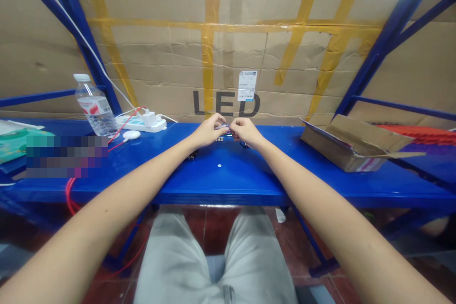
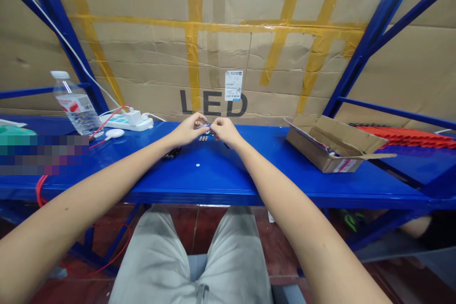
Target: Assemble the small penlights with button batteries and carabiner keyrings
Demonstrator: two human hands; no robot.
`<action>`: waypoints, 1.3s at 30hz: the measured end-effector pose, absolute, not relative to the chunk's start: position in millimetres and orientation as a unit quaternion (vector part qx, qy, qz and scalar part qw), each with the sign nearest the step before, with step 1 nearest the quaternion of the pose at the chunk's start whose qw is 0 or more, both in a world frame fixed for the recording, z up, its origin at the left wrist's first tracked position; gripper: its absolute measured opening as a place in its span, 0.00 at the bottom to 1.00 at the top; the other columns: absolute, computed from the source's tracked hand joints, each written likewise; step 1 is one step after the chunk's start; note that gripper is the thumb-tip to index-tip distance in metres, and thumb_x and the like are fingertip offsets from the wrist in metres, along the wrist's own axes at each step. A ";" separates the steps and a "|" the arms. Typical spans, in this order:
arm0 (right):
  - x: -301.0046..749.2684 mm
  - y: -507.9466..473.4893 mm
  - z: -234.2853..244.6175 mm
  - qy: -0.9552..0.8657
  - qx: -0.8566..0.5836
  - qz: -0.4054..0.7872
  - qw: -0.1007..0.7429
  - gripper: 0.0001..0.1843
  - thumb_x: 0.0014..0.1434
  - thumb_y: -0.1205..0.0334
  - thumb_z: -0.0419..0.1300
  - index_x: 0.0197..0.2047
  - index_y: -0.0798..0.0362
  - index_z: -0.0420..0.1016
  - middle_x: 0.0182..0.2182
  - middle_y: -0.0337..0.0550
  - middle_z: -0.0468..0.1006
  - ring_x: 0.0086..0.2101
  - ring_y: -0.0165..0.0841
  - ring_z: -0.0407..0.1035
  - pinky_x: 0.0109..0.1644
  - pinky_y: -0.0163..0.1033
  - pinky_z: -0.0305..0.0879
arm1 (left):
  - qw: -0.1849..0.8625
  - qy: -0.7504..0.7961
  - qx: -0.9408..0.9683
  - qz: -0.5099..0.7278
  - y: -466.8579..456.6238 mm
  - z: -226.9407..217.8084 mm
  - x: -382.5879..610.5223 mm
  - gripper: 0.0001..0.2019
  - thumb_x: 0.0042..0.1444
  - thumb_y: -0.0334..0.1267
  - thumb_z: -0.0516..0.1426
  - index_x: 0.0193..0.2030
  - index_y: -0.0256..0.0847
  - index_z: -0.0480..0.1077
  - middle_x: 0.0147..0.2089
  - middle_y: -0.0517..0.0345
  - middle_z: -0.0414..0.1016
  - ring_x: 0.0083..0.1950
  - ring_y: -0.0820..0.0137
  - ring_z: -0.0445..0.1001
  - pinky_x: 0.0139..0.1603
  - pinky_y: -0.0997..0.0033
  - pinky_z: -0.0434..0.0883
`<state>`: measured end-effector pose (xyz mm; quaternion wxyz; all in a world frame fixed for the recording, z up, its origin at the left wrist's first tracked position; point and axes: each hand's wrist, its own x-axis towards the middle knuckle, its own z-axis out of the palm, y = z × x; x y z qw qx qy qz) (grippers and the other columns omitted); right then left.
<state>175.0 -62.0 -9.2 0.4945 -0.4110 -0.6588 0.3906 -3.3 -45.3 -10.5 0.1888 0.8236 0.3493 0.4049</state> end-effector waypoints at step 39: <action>187.6 -59.4 -3.4 -0.709 -0.372 0.424 0.423 0.12 0.61 0.56 0.62 0.34 0.58 0.78 0.33 0.50 0.82 0.33 0.32 0.74 0.37 0.35 0.69 | 0.164 0.260 0.829 0.467 -56.4 1.5 -4.9 0.14 0.53 0.30 0.60 0.47 0.40 0.68 0.43 0.53 0.79 0.47 0.66 0.78 0.53 0.63 0.71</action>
